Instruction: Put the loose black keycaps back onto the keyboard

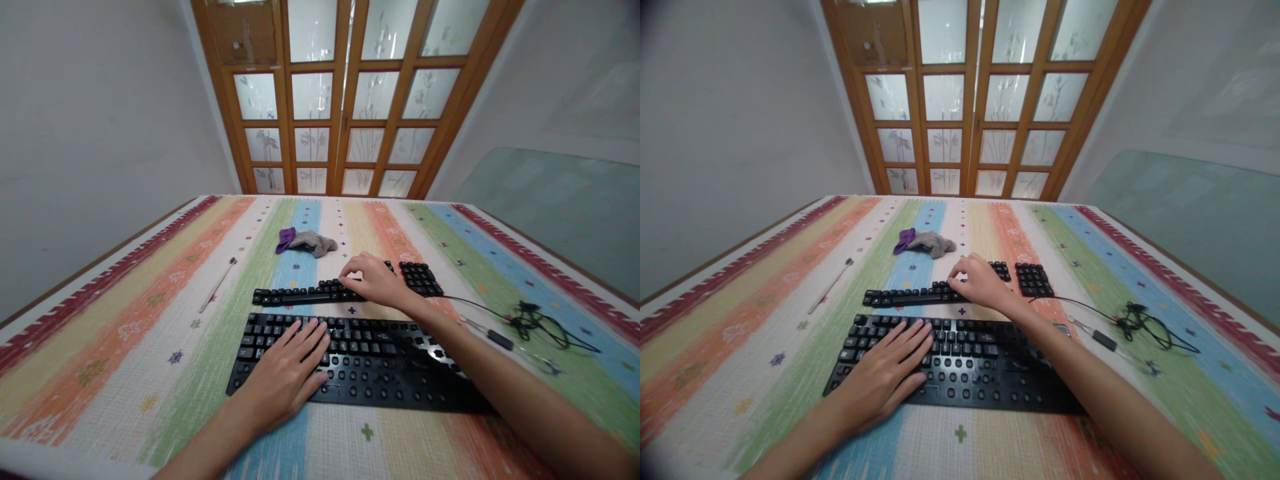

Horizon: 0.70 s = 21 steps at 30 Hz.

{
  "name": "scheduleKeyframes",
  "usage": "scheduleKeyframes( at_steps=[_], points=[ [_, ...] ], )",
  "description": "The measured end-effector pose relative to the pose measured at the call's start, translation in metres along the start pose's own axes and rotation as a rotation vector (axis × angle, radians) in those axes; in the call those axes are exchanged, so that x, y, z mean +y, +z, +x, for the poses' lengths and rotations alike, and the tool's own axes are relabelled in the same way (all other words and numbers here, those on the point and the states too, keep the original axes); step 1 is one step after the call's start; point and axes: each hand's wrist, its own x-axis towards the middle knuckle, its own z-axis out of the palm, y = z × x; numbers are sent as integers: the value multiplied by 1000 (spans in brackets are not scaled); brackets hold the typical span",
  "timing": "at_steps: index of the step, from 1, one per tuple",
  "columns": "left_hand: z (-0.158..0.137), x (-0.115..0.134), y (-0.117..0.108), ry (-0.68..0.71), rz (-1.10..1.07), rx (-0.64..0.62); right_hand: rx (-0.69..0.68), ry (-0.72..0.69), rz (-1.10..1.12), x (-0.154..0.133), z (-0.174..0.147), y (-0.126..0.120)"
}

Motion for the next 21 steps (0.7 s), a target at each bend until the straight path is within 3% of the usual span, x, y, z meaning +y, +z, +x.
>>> scheduleKeyframes(
  at_steps=[4,15,21],
  points=[
    [0,1,-1,4,60,-59,-87,91,84,2,14,7],
    [-2,2,-5,-12,46,-111,-151,51,37,5,36,35],
    [-3,2,-10,-66,-44,-229,-182,40,43,11,42,44]
  ],
)
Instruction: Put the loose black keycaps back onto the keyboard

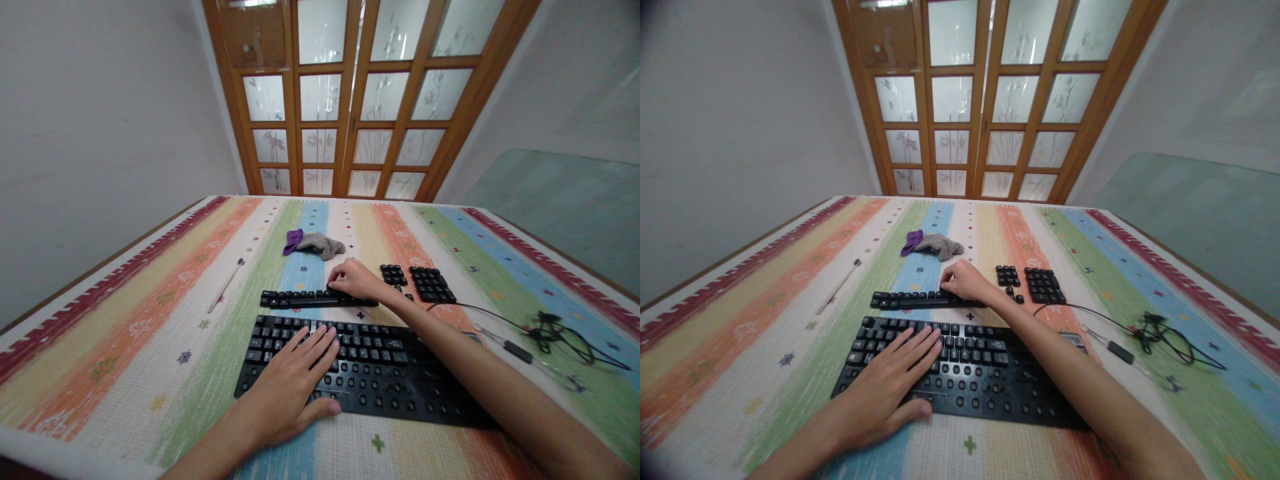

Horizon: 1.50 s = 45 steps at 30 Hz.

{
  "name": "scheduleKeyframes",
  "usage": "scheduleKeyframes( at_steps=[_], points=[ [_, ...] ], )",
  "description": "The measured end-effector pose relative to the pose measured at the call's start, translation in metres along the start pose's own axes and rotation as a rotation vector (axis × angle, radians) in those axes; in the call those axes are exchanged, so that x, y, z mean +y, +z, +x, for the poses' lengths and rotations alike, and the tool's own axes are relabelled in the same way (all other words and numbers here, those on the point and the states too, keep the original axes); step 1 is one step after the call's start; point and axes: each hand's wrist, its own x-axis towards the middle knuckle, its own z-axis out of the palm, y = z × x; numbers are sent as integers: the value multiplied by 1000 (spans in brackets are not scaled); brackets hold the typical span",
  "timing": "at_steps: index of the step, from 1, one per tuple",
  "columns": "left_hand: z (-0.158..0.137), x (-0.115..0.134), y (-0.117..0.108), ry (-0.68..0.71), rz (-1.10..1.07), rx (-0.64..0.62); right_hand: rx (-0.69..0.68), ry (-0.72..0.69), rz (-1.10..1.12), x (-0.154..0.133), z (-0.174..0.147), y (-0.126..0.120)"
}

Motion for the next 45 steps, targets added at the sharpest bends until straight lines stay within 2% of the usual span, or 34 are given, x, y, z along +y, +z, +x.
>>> scheduleKeyframes(
  at_steps=[5,15,20,25,32,39,45],
  points=[
    [1,0,0,-31,-53,-52,-1,-29,2,5,2,3],
    [1,0,11,-31,-18,57,52,-89,22,3,2,7],
    [3,1,11,-49,13,51,105,-121,41,-5,-5,0],
    [2,0,10,-68,9,34,114,-162,69,-21,-31,-11],
    [2,2,12,-60,31,54,82,-245,152,-45,-91,-17],
    [4,1,8,-41,48,37,-15,-265,134,-57,-133,-3],
    [4,1,-1,-13,65,33,114,-399,9,-62,-142,16]
  ],
)
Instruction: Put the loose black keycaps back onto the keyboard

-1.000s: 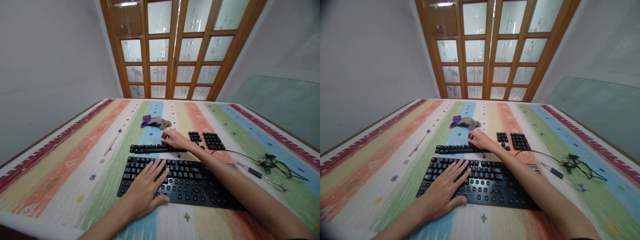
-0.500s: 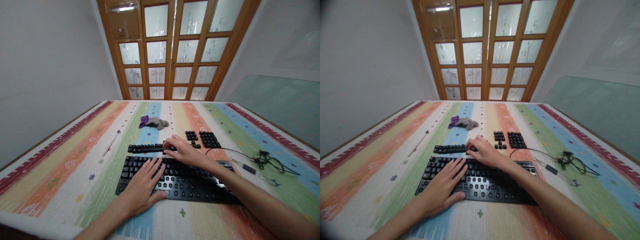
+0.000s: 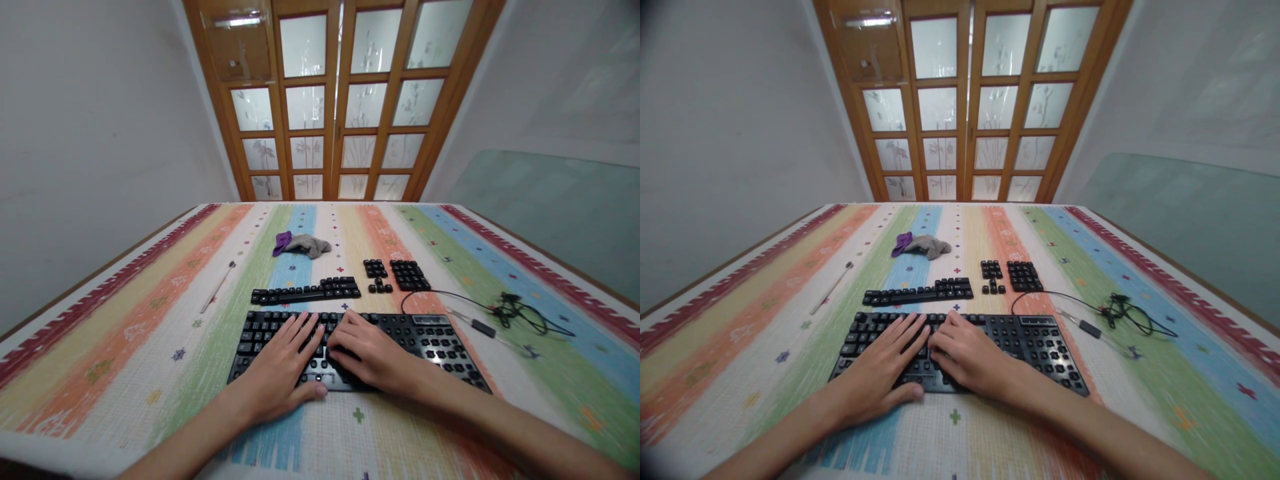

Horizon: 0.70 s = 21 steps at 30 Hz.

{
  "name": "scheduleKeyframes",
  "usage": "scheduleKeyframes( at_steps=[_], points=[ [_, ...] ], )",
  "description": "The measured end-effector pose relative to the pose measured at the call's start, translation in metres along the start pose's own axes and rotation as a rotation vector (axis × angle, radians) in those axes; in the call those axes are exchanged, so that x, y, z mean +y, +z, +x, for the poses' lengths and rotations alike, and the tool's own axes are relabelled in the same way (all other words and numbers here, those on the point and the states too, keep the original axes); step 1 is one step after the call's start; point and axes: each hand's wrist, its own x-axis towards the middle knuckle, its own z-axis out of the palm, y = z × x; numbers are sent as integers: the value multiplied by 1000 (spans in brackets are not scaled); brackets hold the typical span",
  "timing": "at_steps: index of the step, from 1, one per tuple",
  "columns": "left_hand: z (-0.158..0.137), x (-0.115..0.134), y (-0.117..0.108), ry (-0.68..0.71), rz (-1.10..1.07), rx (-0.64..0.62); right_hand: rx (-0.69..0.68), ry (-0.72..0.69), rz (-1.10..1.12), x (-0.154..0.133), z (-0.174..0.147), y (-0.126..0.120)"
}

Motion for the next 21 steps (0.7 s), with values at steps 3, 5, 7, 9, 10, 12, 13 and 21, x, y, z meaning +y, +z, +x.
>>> scheduleKeyframes(
  at_steps=[3,5,7,9,10,12,13,21],
  points=[
    [3,-2,-6,15,-24,6,57,-50,-97,-3,1,6],
    [6,-4,-9,14,-48,10,66,-63,-133,-5,1,8],
    [10,-6,-12,7,-78,36,64,-66,-149,-6,0,8],
    [15,-6,-13,11,-124,78,65,-62,-148,-7,-1,7],
    [17,-6,-12,18,-153,100,69,-60,-143,-7,-2,6],
    [20,-4,-10,34,-208,137,80,-58,-129,-7,-3,6],
    [21,-3,-9,41,-231,156,84,-55,-122,-7,-4,6],
    [25,0,-2,70,-311,267,126,-50,-102,-7,-4,7]
  ],
)
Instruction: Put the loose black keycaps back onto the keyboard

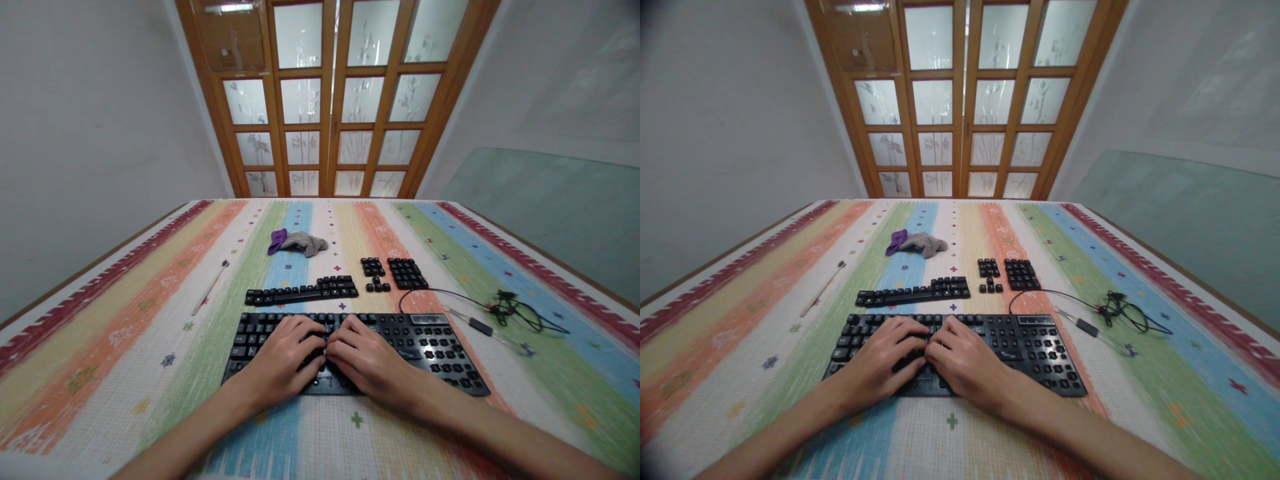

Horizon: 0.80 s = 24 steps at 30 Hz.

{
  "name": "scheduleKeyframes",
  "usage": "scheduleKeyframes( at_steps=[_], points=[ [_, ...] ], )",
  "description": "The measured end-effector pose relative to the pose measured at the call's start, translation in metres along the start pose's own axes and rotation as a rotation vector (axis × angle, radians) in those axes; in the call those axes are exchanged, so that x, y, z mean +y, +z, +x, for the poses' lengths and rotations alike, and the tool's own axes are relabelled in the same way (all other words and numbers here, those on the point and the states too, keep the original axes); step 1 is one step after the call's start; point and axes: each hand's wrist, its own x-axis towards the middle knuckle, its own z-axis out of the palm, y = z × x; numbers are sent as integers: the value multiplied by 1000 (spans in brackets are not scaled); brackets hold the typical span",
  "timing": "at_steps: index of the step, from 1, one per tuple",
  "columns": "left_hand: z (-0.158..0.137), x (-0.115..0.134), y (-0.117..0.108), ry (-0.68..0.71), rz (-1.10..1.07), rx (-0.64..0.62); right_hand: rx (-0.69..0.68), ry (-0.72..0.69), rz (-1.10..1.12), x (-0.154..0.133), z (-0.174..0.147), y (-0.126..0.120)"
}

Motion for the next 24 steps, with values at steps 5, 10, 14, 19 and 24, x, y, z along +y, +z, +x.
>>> scheduleKeyframes(
  at_steps=[5,10,14,19,24],
  points=[
    [0,0,2,-22,-19,26,-6,16,20,0,0,1],
    [0,0,1,-28,-53,24,56,48,42,-3,-2,6],
    [0,-1,1,-26,-62,23,58,82,63,-4,-2,8],
    [-2,-2,4,-34,-72,23,74,72,56,-3,-1,11],
    [-2,-2,5,-41,-68,14,69,64,10,-2,-3,10]
  ],
)
